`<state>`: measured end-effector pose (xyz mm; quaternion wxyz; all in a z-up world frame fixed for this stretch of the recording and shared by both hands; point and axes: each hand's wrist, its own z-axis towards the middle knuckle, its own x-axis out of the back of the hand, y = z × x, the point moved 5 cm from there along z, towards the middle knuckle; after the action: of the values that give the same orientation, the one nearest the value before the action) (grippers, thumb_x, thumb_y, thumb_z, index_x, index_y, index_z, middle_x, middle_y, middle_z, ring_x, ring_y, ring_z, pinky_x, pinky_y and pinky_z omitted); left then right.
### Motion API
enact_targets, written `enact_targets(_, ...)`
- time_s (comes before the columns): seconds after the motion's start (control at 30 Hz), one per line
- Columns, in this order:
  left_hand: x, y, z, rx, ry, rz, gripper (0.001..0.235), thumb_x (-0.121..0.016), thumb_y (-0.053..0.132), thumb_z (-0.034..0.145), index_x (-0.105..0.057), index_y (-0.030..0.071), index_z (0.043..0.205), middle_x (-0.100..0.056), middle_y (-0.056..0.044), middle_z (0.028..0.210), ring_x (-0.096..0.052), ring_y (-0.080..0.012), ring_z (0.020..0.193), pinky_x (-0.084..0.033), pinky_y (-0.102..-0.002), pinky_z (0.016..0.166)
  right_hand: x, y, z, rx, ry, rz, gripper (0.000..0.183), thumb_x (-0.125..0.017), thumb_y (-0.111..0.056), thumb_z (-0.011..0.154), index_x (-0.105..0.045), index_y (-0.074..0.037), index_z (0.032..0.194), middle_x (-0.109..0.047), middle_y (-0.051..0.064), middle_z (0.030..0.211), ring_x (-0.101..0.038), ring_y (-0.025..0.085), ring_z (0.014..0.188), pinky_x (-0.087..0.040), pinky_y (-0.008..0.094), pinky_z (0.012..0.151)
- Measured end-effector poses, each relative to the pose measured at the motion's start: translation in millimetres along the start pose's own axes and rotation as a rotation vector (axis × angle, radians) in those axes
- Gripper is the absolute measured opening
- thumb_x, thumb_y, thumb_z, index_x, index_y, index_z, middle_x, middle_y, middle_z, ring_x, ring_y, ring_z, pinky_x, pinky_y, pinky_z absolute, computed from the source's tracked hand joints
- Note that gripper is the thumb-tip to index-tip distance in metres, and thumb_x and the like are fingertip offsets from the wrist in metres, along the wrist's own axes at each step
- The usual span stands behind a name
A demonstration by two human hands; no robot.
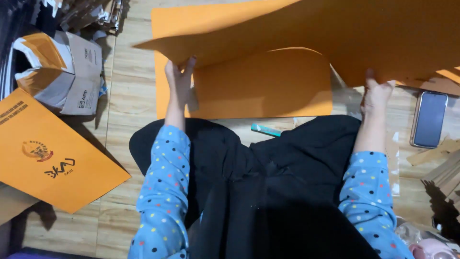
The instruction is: The person is folding orange folders and using a small cardboard template and a marking tool to align and crease them.
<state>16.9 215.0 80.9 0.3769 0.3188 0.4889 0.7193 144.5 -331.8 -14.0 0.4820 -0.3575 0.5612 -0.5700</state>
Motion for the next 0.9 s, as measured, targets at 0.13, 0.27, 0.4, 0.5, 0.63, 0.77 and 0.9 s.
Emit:
enact_targets(0.13, -4, 26, 22, -0.080, 0.079, -0.140, 0.022, -0.059, 0.006, 0.085, -0.054, 0.006, 0.106, -0.060, -0.007, 0.099, -0.057, -0.0155, 0.093, -0.048, -0.029, 0.082, -25, -49, 0, 0.256, -0.045, -0.016, 0.029, -0.063, 0.010, 0.086, -0.050, -0.001, 0.111, -0.057, 0.016, 0.112, -0.056, 0.028, 0.101, -0.048, 0.040, 0.090)
enact_targets(0.27, 4, 51, 31, -0.073, 0.056, -0.232, 0.033, -0.057, -0.003, 0.084, -0.048, 0.008, 0.113, -0.056, -0.006, 0.102, -0.052, -0.0142, 0.095, -0.046, -0.027, 0.082, -15, -45, 9, 0.255, -0.126, 0.057, 0.035, -0.058, 0.012, 0.092, -0.036, 0.000, 0.116, -0.049, 0.022, 0.121, -0.051, 0.033, 0.110, -0.045, 0.046, 0.097)
enact_targets(0.4, -2, -44, 0, -0.085, 0.104, -0.210, 0.043, -0.065, 0.004, 0.084, -0.044, 0.004, 0.122, -0.052, -0.013, 0.119, -0.050, -0.0228, 0.112, -0.044, -0.034, 0.096, 14, 43, 0, -0.272, 0.064, -0.341, 0.035, -0.071, -0.018, 0.077, -0.049, -0.020, 0.103, -0.063, -0.004, 0.100, -0.062, 0.009, 0.083, -0.050, 0.024, 0.056)
enact_targets(0.5, -7, -41, 2, 0.043, 0.202, -0.189, 0.034, -0.059, -0.002, 0.081, -0.050, 0.007, 0.113, -0.058, -0.010, 0.109, -0.055, -0.0206, 0.102, -0.047, -0.031, 0.089, -21, -15, -3, 0.057, 0.028, -0.194, 0.021, -0.065, 0.002, 0.077, -0.060, -0.009, 0.094, -0.062, 0.003, 0.094, -0.058, 0.014, 0.085, -0.050, 0.026, 0.078)
enact_targets(0.63, -10, -44, 7, -0.043, 0.128, -0.108, 0.037, -0.058, 0.009, 0.088, -0.044, 0.005, 0.122, -0.054, -0.010, 0.118, -0.052, -0.0191, 0.111, -0.039, -0.030, 0.098, 18, 46, 10, 0.030, -0.027, -0.179, 0.019, -0.060, -0.006, 0.084, -0.043, -0.010, 0.091, -0.049, 0.004, 0.093, -0.049, 0.016, 0.087, -0.045, 0.031, 0.081)
enact_targets(0.77, -10, -68, 11, 0.009, 0.132, 0.008, 0.034, -0.055, 0.010, 0.086, -0.046, 0.005, 0.118, -0.058, -0.010, 0.112, -0.055, -0.0195, 0.106, -0.042, -0.030, 0.094, 9, 14, 11, 0.286, -0.108, -0.684, 0.009, -0.060, -0.009, 0.092, -0.056, -0.007, 0.100, -0.045, 0.004, 0.079, -0.041, 0.014, 0.068, -0.034, 0.028, 0.061)
enact_targets(0.9, -20, -49, 19, 0.051, 0.048, 0.128, 0.034, -0.057, 0.010, 0.083, -0.048, 0.005, 0.115, -0.060, -0.010, 0.111, -0.057, -0.0208, 0.105, -0.042, -0.030, 0.093, -2, -92, 28, 0.596, -0.083, -0.780, 0.050, -0.060, 0.010, 0.090, -0.020, -0.008, 0.065, -0.018, 0.002, 0.064, -0.018, 0.015, 0.062, -0.015, 0.038, 0.058)
